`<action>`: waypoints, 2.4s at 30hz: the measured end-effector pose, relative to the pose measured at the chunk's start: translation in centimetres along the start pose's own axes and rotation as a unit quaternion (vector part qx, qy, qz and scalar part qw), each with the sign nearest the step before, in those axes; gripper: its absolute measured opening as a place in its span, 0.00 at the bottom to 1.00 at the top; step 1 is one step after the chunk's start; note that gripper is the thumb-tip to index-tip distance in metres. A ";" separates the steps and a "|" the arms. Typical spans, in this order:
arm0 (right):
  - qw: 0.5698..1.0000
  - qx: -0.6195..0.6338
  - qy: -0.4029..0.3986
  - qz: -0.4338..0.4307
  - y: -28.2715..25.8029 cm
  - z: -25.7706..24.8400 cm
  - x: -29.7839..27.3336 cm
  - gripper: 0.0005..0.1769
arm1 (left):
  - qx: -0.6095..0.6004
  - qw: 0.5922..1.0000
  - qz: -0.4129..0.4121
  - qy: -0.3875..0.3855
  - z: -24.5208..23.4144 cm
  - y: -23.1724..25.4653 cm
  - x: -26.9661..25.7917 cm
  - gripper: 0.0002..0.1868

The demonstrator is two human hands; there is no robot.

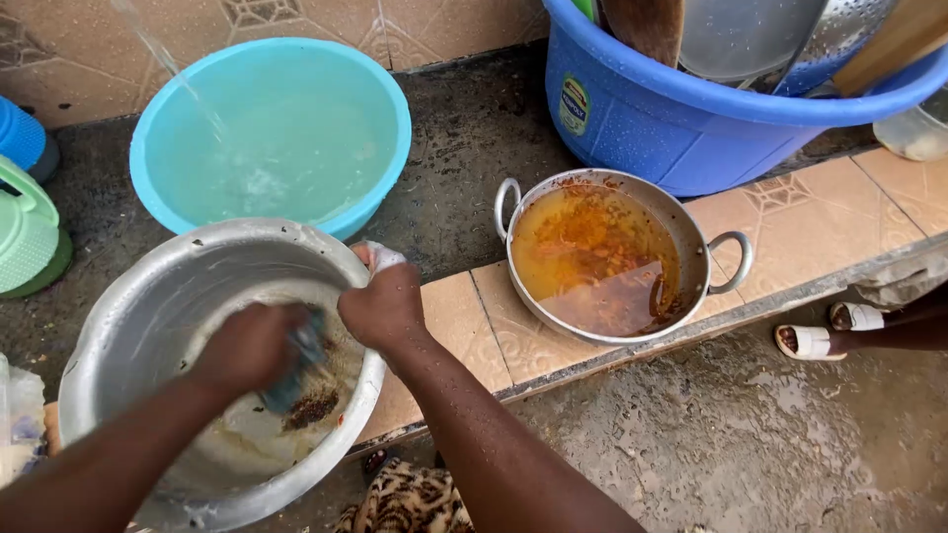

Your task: The recorder washes various metal pots and pans with a sponge and soap at an outdoor tiled sink station.

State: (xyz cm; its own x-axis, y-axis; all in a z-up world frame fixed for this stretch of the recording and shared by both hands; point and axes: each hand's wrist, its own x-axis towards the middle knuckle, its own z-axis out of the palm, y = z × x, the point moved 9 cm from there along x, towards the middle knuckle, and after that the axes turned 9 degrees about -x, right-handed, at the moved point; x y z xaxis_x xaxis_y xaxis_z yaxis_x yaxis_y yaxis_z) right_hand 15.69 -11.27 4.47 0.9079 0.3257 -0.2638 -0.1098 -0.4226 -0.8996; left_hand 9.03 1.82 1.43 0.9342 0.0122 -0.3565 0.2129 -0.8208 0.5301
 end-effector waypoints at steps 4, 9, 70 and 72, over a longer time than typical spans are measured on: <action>0.999 0.004 0.022 -0.026 -0.6 -0.7 -0.2 0.16 | 0.144 0.983 -0.073 0.087 1.1 -3.0 1.0 0.15; 0.995 -0.023 0.052 -0.082 -0.9 -0.6 0.6 0.18 | 0.017 0.993 0.116 0.028 0.5 1.4 0.4 0.26; 0.974 -0.150 0.137 -0.102 -0.4 -2.7 0.8 0.20 | 0.141 0.958 0.223 0.116 2.3 3.7 0.9 0.10; 0.980 -0.137 0.113 -0.085 0.4 -2.1 0.0 0.20 | 0.147 0.971 0.167 0.087 -1.0 4.5 0.4 0.12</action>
State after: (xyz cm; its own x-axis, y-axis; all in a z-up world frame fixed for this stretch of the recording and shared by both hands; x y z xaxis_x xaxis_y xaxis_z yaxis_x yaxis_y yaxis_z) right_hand 16.48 -13.17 4.84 0.9737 0.2277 -0.0070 0.1347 -0.6005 -0.7882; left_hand 10.66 -1.32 4.40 0.9768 -0.2071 -0.0543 -0.1766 -0.9230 0.3420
